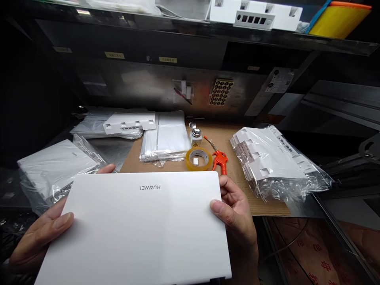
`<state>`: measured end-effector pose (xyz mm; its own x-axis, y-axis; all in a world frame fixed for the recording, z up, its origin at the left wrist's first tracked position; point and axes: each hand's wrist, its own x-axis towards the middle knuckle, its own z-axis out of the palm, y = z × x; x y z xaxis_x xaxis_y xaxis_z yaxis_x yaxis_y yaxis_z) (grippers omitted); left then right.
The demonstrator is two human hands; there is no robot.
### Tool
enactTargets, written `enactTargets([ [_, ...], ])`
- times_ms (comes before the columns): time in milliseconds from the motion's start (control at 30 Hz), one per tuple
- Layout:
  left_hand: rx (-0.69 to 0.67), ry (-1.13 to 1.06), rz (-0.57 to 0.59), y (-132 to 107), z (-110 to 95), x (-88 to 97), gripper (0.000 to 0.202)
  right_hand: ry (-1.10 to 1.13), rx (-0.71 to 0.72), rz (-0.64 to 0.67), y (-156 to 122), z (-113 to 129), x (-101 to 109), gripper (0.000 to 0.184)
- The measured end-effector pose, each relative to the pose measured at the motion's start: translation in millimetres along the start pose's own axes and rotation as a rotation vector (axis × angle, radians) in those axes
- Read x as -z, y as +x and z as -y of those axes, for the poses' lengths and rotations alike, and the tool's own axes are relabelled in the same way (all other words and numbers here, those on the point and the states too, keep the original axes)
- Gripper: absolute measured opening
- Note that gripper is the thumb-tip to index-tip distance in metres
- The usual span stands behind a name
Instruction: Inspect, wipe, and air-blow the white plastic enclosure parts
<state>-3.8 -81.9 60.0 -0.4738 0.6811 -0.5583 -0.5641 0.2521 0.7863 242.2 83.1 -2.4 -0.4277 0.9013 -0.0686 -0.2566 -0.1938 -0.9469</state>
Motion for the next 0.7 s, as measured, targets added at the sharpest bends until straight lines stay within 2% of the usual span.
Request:
enactTargets([
  [67,0.017,-0.004,-0.007,6.8,2.4,1.2,0.104,-0.012,0.003,0.034,3.1,-1.7,5.1,0.036],
  [133,-0.057,0.034,-0.015,17.6,6.4,2.2,0.091,-0.084,0.027,0.087,8.0,-3.4,11.5,0.032],
  [233,-0.414,0.239,0.008,38.6,14.6,4.0,0.054,-0.258,0.117,0.125,17.7,-9.1,21.5,0.026],
  [300,-0.639,0.399,0.078,52.2,20.2,6.7,0.051,-0.347,0.204,0.096,24.7,-16.9,27.8,0.022],
  [367,-0.751,0.450,0.187,62.7,25.2,10.2,0.044,-0.379,0.301,0.052,31.1,-27.0,33.2,0.020],
  [433,-0.816,0.427,0.298,69.4,29.3,12.7,0.033,-0.356,0.372,0.025,35.7,-36.7,37.1,0.019],
  [500,-0.869,0.414,0.360,72.8,32.1,12.9,0.029,-0.306,0.401,0.037,37.7,-43.5,39.0,0.020],
  [633,-0.912,0.398,0.359,73.7,34.0,9.7,0.009,-0.263,0.424,0.091,36.4,-47.9,39.1,0.022],
  [700,-0.918,0.391,0.353,72.8,33.9,9.3,0.007,-0.258,0.446,0.111,35.6,-47.7,39.4,0.021],
])
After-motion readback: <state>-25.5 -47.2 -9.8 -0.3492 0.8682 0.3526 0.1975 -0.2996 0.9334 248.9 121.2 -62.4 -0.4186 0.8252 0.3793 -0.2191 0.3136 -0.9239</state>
